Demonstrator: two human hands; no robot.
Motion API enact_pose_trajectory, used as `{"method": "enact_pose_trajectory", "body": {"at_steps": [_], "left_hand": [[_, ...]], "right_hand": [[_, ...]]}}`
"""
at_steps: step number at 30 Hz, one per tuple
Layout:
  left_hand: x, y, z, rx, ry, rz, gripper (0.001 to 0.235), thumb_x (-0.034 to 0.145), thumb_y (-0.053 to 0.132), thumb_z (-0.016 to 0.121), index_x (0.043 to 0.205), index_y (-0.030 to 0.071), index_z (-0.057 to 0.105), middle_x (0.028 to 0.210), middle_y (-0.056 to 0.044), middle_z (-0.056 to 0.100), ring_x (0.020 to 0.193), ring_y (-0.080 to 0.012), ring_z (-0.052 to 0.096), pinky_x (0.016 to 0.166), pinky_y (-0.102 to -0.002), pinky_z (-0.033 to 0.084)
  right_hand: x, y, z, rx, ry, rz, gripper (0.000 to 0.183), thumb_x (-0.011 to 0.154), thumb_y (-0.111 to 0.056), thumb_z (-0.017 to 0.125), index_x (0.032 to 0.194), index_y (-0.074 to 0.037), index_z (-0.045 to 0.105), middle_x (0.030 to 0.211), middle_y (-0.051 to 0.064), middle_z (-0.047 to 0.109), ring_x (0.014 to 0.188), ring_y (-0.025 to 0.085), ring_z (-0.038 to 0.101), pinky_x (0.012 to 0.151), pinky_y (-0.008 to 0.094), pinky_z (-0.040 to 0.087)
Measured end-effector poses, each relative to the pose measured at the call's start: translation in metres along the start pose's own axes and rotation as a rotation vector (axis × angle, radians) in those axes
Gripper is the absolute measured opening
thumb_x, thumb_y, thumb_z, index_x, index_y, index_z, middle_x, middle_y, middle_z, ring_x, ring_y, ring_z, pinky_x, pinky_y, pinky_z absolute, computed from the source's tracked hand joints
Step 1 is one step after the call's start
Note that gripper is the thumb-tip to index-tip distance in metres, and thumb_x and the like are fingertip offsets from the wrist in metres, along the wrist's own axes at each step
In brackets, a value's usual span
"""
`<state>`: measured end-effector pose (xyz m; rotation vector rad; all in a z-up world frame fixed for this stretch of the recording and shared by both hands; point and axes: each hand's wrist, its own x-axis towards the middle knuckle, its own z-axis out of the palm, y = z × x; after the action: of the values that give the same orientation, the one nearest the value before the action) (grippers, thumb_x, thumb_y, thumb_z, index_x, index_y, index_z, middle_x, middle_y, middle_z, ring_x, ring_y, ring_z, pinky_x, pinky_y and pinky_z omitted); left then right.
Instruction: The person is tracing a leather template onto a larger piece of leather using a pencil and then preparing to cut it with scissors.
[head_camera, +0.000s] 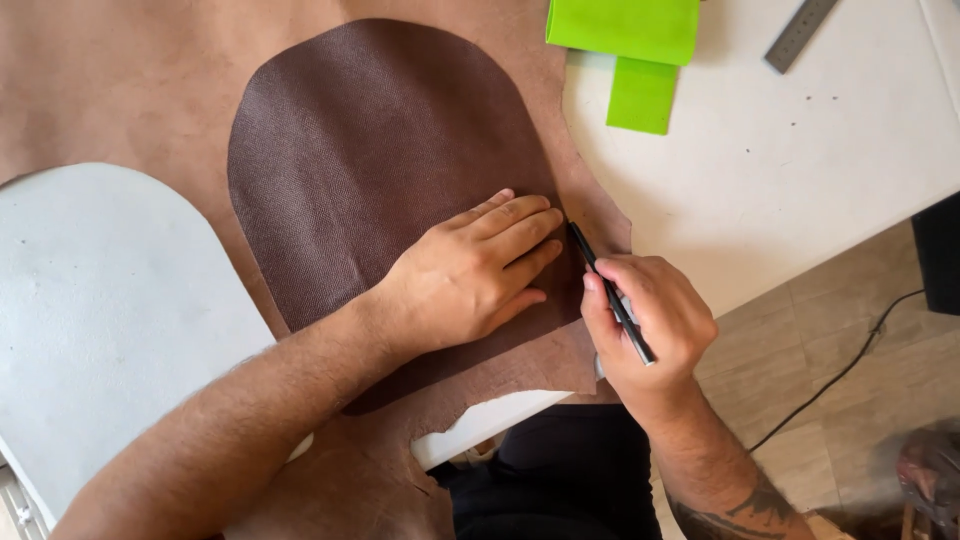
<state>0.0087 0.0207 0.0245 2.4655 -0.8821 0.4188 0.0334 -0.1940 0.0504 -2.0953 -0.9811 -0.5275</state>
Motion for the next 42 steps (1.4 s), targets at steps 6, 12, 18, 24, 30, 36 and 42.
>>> {"method": "enact_pose_trajectory", "body": {"at_steps": [6, 12, 18, 24, 30, 36, 42], "left_hand": [[-0.004, -0.001, 0.006, 0.02, 0.018, 0.003, 0.041, 0.101, 0.032, 0.068, 0.125, -0.001, 0.071, 0.139, -0.019, 0.063, 0.135, -0.0345, 0.055, 0.117, -0.051, 0.044], [-0.002, -0.003, 0.007, 0.011, 0.058, 0.008, 0.032, 0.101, 0.014, 0.057, 0.124, -0.005, 0.069, 0.135, -0.019, 0.063, 0.133, -0.0356, 0.056, 0.117, -0.05, 0.046], [0.002, -0.005, 0.001, -0.004, 0.159, -0.091, 0.024, 0.103, 0.003, 0.052, 0.119, -0.008, 0.067, 0.127, -0.019, 0.062, 0.125, -0.0356, 0.059, 0.105, -0.042, 0.054], [0.003, -0.015, -0.009, 0.221, -0.024, -0.203, 0.058, 0.085, 0.039, 0.077, 0.132, 0.008, 0.066, 0.144, -0.012, 0.057, 0.138, -0.0298, 0.05, 0.117, -0.049, 0.039], [-0.002, -0.031, -0.017, 0.263, -0.105, -0.239, 0.074, 0.091, 0.063, 0.064, 0.15, 0.019, 0.056, 0.161, -0.013, 0.041, 0.151, -0.0335, 0.032, 0.122, -0.059, 0.024], [-0.006, -0.033, -0.015, 0.313, -0.164, -0.244, 0.078, 0.099, 0.071, 0.044, 0.161, 0.023, 0.044, 0.17, -0.012, 0.026, 0.157, -0.0333, 0.019, 0.125, -0.06, 0.014], [-0.005, -0.031, -0.017, 0.329, -0.162, -0.292, 0.083, 0.096, 0.075, 0.043, 0.162, 0.025, 0.043, 0.17, -0.016, 0.023, 0.156, -0.0412, 0.016, 0.123, -0.066, 0.013]], "right_hand": [[0.017, -0.002, 0.0, -0.021, -0.082, -0.037, 0.004, 0.098, 0.008, 0.068, 0.096, 0.011, 0.067, 0.088, 0.021, 0.07, 0.076, 0.034, 0.066, 0.073, 0.044, 0.055], [0.031, 0.003, 0.004, -0.041, -0.11, -0.066, 0.003, 0.097, 0.008, 0.07, 0.099, 0.01, 0.068, 0.092, 0.02, 0.072, 0.078, 0.035, 0.066, 0.076, 0.045, 0.054], [0.038, 0.001, 0.007, -0.031, -0.132, -0.042, 0.002, 0.098, 0.008, 0.07, 0.099, 0.009, 0.069, 0.091, 0.019, 0.071, 0.078, 0.034, 0.066, 0.078, 0.044, 0.054], [0.041, 0.001, 0.007, -0.035, -0.141, -0.049, 0.002, 0.097, 0.007, 0.068, 0.096, 0.009, 0.069, 0.088, 0.018, 0.071, 0.076, 0.032, 0.065, 0.075, 0.042, 0.054], [0.048, 0.003, 0.007, -0.026, -0.164, -0.057, 0.001, 0.097, 0.008, 0.068, 0.096, 0.007, 0.068, 0.086, 0.017, 0.069, 0.074, 0.032, 0.063, 0.075, 0.042, 0.051], [0.055, 0.011, 0.014, -0.039, -0.164, -0.075, 0.002, 0.098, 0.007, 0.069, 0.097, 0.006, 0.068, 0.086, 0.018, 0.069, 0.075, 0.033, 0.063, 0.075, 0.043, 0.05], [0.043, 0.017, 0.008, -0.048, 0.057, 0.031, 0.008, 0.101, 0.005, 0.066, 0.094, 0.008, 0.067, 0.085, 0.019, 0.069, 0.075, 0.032, 0.064, 0.075, 0.043, 0.052]]}}
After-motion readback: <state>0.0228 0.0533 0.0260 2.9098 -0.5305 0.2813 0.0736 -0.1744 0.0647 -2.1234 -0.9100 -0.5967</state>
